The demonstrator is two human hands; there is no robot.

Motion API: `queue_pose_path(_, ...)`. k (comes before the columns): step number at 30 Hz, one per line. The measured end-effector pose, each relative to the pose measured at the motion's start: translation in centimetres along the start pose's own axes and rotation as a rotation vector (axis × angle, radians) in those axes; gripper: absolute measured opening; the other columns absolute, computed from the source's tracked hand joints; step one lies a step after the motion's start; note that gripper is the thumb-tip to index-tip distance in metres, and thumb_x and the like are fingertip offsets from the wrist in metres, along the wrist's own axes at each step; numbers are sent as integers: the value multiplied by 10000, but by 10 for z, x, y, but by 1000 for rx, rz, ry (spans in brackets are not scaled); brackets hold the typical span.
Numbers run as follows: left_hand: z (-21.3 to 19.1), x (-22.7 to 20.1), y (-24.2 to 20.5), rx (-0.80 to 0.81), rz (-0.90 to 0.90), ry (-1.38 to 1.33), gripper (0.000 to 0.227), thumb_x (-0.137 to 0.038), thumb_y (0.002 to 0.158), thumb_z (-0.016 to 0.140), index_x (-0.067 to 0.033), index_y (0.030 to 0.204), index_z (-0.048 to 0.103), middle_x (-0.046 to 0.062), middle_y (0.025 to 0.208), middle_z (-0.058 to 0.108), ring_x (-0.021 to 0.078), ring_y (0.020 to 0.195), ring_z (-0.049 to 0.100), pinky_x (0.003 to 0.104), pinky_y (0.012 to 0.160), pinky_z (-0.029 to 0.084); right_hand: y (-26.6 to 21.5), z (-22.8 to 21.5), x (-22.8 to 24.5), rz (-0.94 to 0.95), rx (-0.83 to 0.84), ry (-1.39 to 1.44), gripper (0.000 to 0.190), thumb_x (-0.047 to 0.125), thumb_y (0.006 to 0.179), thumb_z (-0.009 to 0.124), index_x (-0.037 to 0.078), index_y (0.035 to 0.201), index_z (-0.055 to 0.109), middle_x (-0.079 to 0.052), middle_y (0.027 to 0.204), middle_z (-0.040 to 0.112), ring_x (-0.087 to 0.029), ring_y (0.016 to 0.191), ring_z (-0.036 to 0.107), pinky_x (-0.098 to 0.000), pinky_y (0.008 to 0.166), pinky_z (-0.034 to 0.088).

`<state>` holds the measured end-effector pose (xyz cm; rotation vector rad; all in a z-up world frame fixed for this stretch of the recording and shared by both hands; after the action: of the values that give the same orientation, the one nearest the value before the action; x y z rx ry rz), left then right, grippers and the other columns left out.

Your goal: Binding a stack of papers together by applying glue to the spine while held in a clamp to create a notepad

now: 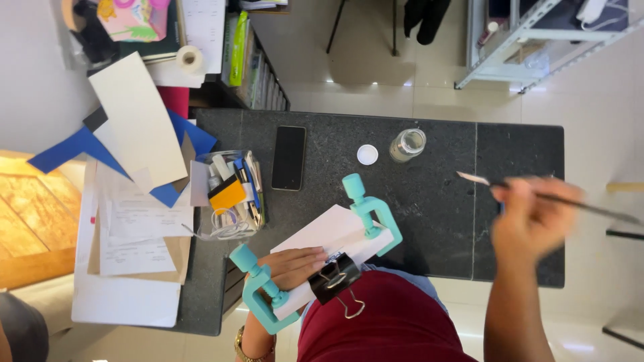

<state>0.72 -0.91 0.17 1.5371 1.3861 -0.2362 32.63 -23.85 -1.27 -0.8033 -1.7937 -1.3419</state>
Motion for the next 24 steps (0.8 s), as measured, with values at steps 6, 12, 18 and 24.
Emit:
queue_pose_path(6,19,-36,-31,-314,-356,23,328,-256,1022,557,-17,1158,736,165,1184,764,322,1118,772,422,961,662,34,88,-77,-119,434,-259,109,109,1102,661,12,1076,619,-105,883,718,-212,809,715,-336,748,556)
queue_pose_path(12,63,-63,-80,-578,-468,161,257,-135,932,713,-39,1170,739,125,1170,775,290,1102,784,405,975,680,36,119,-131,-81,601,-307,143,142,1063,680,0,1076,665,-142,919,727,-271,858,720,-390,755,573)
queue_pose_path(18,85,-101,-68,-703,-555,339,213,-132,870,766,-42,1062,775,124,1081,802,252,1016,813,358,920,697,32,126,-155,-116,698,-291,158,155,1069,650,-2,1093,650,-153,921,717,-274,841,715,-378,735,575)
queue_pose_path(24,116,-99,-91,-627,-492,399,304,-211,905,746,-50,1163,750,99,1175,788,214,1062,812,297,920,682,42,108,-142,-144,585,-203,162,162,1075,664,0,1076,669,-130,867,696,-259,801,698,-378,731,570)
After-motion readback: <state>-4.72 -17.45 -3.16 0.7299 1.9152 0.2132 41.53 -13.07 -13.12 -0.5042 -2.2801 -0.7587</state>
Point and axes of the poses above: each hand's wrist, its own y-axis towards the middle knuckle, its own z-axis out of the palm, x = y × z, the point moved 5 cm from there along y, towards the middle knuckle
